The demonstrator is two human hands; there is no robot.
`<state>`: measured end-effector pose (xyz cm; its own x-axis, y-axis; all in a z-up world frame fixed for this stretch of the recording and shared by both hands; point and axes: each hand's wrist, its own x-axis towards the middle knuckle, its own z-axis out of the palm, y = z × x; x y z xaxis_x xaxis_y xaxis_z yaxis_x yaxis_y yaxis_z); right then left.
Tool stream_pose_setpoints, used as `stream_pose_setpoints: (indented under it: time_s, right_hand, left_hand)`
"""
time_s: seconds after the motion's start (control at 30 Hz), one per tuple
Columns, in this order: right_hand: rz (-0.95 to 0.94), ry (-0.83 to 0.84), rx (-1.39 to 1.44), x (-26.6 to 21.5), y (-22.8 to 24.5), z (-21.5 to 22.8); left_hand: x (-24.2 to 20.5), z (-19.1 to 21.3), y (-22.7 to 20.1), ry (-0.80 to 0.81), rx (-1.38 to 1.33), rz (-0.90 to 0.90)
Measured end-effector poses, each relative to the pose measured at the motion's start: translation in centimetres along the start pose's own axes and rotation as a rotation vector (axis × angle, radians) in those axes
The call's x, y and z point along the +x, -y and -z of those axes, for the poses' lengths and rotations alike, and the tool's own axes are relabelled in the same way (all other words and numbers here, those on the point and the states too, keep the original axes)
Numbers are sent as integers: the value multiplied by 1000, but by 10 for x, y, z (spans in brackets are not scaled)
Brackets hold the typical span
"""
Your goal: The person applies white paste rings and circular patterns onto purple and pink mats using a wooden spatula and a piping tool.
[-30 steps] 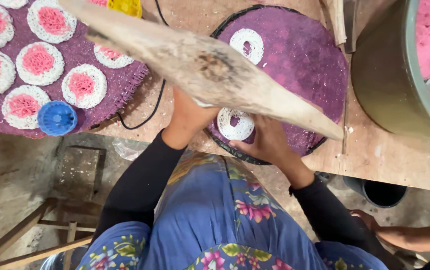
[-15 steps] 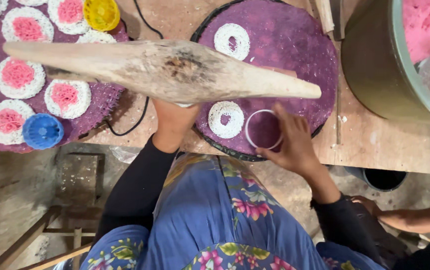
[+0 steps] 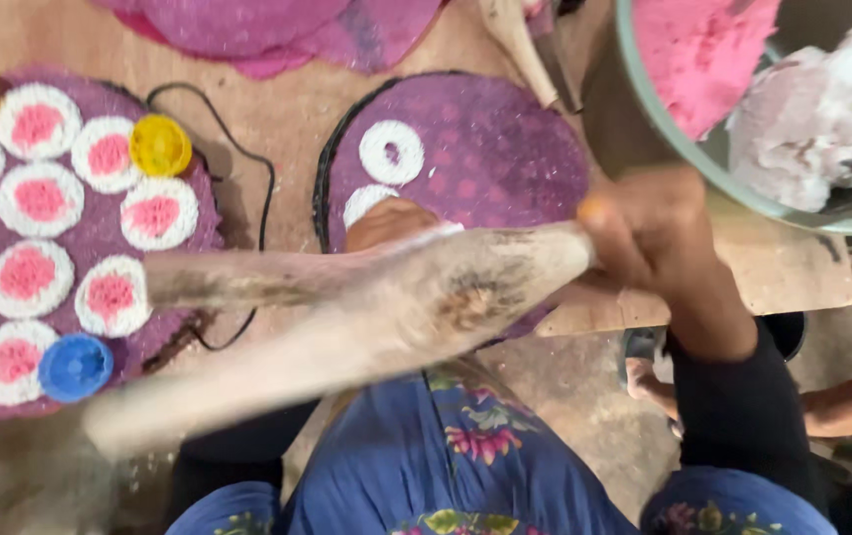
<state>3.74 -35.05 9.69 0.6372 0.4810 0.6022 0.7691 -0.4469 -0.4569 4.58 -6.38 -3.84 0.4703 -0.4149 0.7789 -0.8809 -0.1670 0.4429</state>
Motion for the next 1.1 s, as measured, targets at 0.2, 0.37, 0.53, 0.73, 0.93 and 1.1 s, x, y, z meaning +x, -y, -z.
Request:
stream_pose_setpoints:
  time_s: [0.2,0.37,0.53,0.73,0.93,1.1]
  right_hand:
    - [-340,-436,921,67,-10,-23]
    - [-388,-13,696,62,34,3]
    - [-105,44,249,19,90,22]
    - [-32,-52,76,2,67,28]
    - [-404,-492,638,6,5,0]
    - [-442,-674,1089,-4,-25,-33]
  left_hand:
    - [81,16,-71,313,529,-92]
    - [120,50,-110,414,752,-90]
    - [119,70,-119,857,356,403]
    - [96,102,-89,463,209,559]
    - [69,26,-82,409,-242,455]
    - [64,36,-70,374,-138,524]
